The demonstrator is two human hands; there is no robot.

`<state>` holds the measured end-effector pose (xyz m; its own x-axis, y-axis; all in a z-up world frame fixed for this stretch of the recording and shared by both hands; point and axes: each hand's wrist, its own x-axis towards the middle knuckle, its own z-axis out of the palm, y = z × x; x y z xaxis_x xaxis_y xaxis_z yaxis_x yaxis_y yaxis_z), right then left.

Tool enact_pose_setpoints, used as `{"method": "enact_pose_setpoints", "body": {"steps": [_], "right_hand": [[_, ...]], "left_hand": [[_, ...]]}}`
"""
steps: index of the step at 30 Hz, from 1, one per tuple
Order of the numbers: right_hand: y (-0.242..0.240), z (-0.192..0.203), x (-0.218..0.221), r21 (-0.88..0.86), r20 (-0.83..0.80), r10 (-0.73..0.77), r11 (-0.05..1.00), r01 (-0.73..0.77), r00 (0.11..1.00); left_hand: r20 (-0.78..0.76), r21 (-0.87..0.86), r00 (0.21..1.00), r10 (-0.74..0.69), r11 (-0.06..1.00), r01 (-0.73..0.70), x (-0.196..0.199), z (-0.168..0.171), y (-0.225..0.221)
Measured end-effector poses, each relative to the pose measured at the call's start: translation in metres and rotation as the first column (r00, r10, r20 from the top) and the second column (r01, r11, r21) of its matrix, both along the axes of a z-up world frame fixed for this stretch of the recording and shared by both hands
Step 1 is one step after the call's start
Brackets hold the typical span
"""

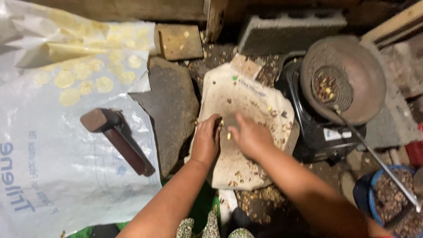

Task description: Crack nuts with a stone and pound food material with a wooden mallet

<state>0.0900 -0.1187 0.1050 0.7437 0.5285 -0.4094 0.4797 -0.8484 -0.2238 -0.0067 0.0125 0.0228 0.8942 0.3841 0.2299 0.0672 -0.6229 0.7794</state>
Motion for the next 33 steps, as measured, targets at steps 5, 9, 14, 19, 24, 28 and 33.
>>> {"method": "enact_pose_setpoints", "body": {"steps": [5, 9, 14, 19, 24, 28, 33], "right_hand": [[0.004, 0.02, -0.004, 0.074, -0.003, 0.029, 0.997, -0.028, 1.0], [0.011, 0.029, -0.002, 0.098, -0.022, -0.009, 0.995, 0.011, 1.0], [0.013, 0.033, -0.003, 0.253, -0.004, -0.069, 0.965, 0.068, 0.998], [-0.015, 0.024, 0.009, 0.232, -0.063, -0.307, 0.921, 0.313, 0.95], [-0.032, 0.026, 0.016, 0.259, -0.084, -0.395, 0.878, 0.402, 0.915], [-0.046, 0.015, 0.023, 0.246, -0.068, -0.419, 0.873, 0.422, 0.906], [-0.035, 0.014, 0.015, 0.184, -0.073, -0.391, 0.899, 0.398, 0.917]], "left_hand": [[-0.048, 0.065, 0.999, 0.023, 0.998, -0.02, -0.008, -0.013, 0.006], [-0.084, 0.114, 0.991, 0.106, 0.989, -0.096, -0.021, -0.011, -0.004], [-0.16, 0.148, 0.98, 0.115, 0.985, -0.091, -0.001, -0.027, 0.014], [-0.028, 0.231, 1.0, 0.0, 0.973, 0.007, 0.018, -0.028, 0.027], [-0.007, 0.116, 1.0, 0.0, 0.993, 0.001, 0.044, -0.035, 0.008], [-0.106, -0.003, 0.99, -0.09, 0.996, 0.09, 0.033, -0.024, 0.025], [-0.187, 0.052, 0.978, -0.092, 0.993, 0.103, 0.05, -0.015, 0.03]]}}
